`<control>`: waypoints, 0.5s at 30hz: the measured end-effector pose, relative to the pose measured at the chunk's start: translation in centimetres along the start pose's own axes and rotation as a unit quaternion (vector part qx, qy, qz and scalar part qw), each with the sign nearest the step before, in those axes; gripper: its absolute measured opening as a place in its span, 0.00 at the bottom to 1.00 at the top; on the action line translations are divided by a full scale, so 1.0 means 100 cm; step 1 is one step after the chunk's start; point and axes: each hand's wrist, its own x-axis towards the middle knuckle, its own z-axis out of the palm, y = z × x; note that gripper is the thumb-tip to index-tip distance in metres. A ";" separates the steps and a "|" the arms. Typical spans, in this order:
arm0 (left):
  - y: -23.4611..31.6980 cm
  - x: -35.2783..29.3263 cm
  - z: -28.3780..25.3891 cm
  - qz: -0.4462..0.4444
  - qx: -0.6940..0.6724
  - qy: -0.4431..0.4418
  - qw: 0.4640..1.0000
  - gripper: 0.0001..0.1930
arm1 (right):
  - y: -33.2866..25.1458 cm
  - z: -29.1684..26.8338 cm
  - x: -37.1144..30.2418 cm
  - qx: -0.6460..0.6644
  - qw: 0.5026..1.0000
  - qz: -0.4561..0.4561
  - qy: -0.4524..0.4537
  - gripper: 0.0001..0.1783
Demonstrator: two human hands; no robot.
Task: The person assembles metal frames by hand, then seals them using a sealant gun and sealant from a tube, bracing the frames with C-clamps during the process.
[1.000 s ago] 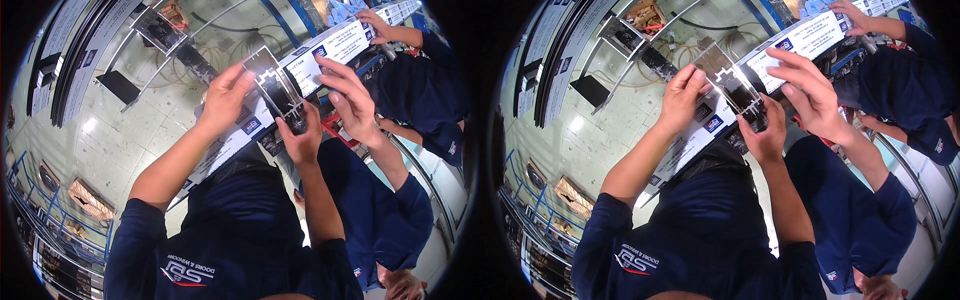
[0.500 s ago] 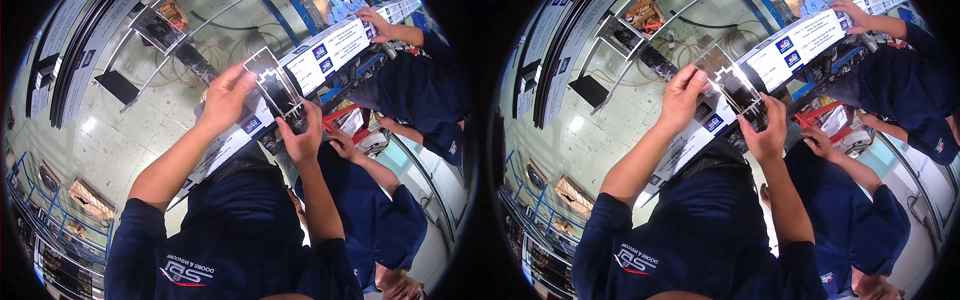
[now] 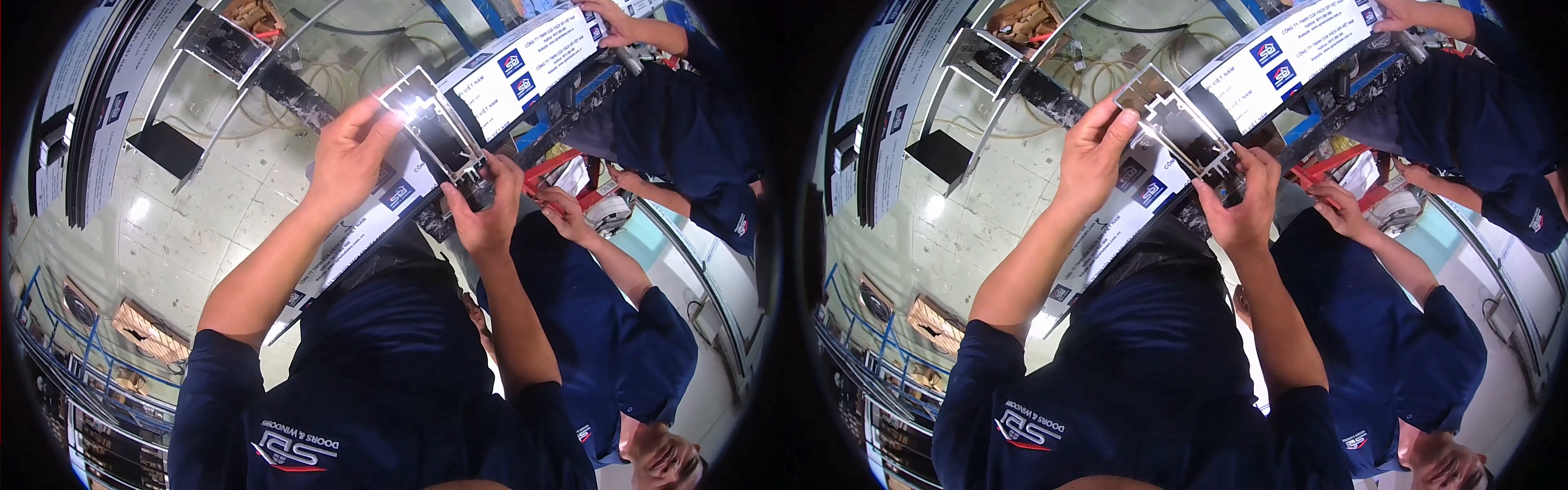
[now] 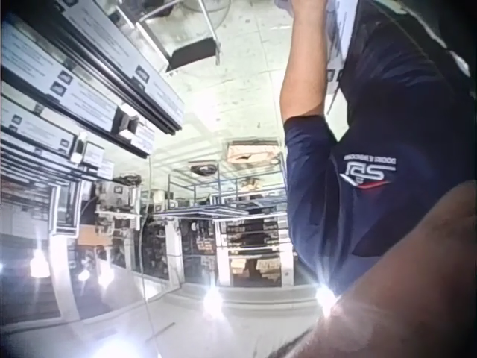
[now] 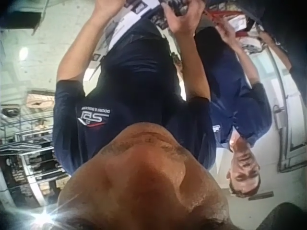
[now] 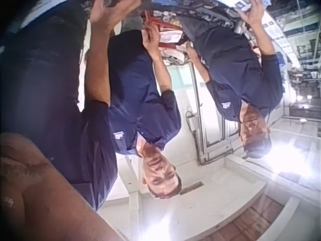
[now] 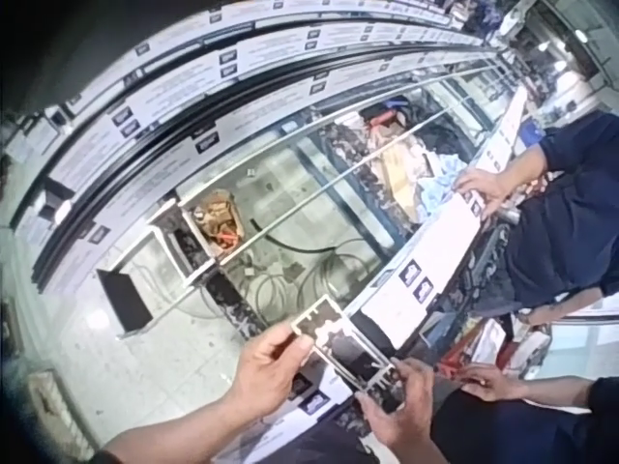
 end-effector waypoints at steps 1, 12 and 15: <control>0.001 0.000 0.001 -0.002 0.000 -0.001 1.000 0.20 | 0.001 0.000 -0.001 -0.006 1.000 -0.003 0.007 0.40; 0.013 -0.003 0.002 -0.056 0.050 -0.008 0.997 0.18 | 0.007 0.001 -0.004 -0.026 1.000 0.013 0.010 0.38; 0.020 -0.003 0.002 -0.068 0.073 -0.012 0.995 0.19 | 0.006 -0.001 -0.003 -0.050 0.999 0.006 0.013 0.37</control>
